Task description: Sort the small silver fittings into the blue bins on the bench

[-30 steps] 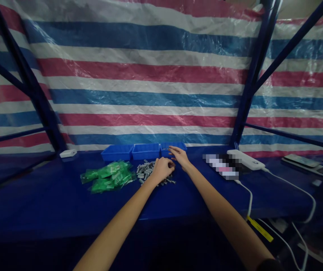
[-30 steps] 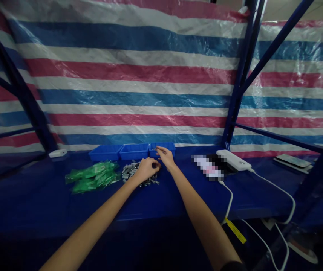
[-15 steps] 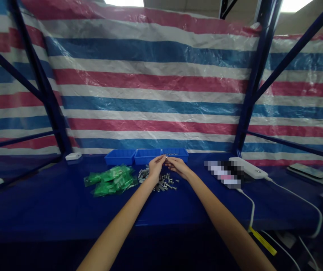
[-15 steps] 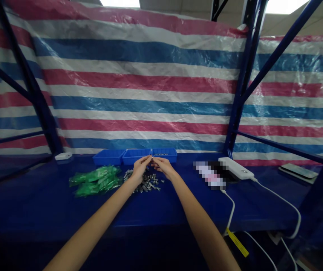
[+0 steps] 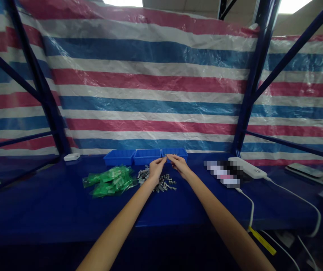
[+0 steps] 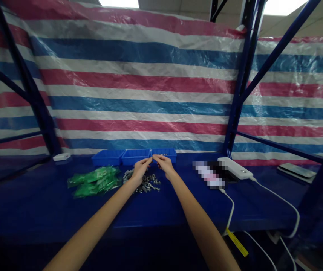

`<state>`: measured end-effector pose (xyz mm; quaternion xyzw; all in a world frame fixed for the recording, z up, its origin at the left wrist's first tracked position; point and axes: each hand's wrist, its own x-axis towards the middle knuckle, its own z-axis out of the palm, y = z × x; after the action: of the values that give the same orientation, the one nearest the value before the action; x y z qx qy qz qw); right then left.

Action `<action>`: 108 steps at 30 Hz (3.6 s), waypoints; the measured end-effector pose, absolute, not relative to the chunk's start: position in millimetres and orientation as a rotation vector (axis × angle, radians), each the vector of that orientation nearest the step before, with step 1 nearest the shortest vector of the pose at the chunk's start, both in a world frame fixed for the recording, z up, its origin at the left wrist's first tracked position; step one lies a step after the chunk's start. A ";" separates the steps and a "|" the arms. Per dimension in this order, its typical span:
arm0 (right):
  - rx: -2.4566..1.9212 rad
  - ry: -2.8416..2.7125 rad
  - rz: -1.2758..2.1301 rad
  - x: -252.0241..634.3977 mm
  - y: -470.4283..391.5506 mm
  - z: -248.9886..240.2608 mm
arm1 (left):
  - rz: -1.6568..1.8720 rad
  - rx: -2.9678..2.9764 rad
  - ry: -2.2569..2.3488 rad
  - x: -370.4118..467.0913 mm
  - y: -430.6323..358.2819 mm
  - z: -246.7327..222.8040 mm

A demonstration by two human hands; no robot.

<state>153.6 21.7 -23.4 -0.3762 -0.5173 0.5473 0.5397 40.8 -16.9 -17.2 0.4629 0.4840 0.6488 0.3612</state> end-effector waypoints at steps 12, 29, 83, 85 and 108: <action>-1.128 -1.134 1.056 161.4 35.5 -30.0 | 0.999 2.173 2.012 43.5 -23.0 -22.3; -1.272 -1.281 0.805 170.0 43.2 -37.4 | 0.743 2.407 2.076 51.4 -31.5 -24.0; -1.246 -1.550 0.842 167.0 33.6 -33.3 | 1.026 2.255 2.036 45.4 -25.3 -20.5; -1.238 -1.550 0.875 165.3 31.7 -31.8 | 1.105 2.262 2.008 44.9 -24.2 -21.7; -0.819 -1.235 1.337 152.1 15.5 -20.6 | 1.717 1.393 1.296 41.6 -6.9 -29.5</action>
<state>152.1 15.5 -20.6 -0.3448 -0.5199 0.5631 0.5420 41.6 -6.9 -29.5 0.5209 0.4847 0.6420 0.2855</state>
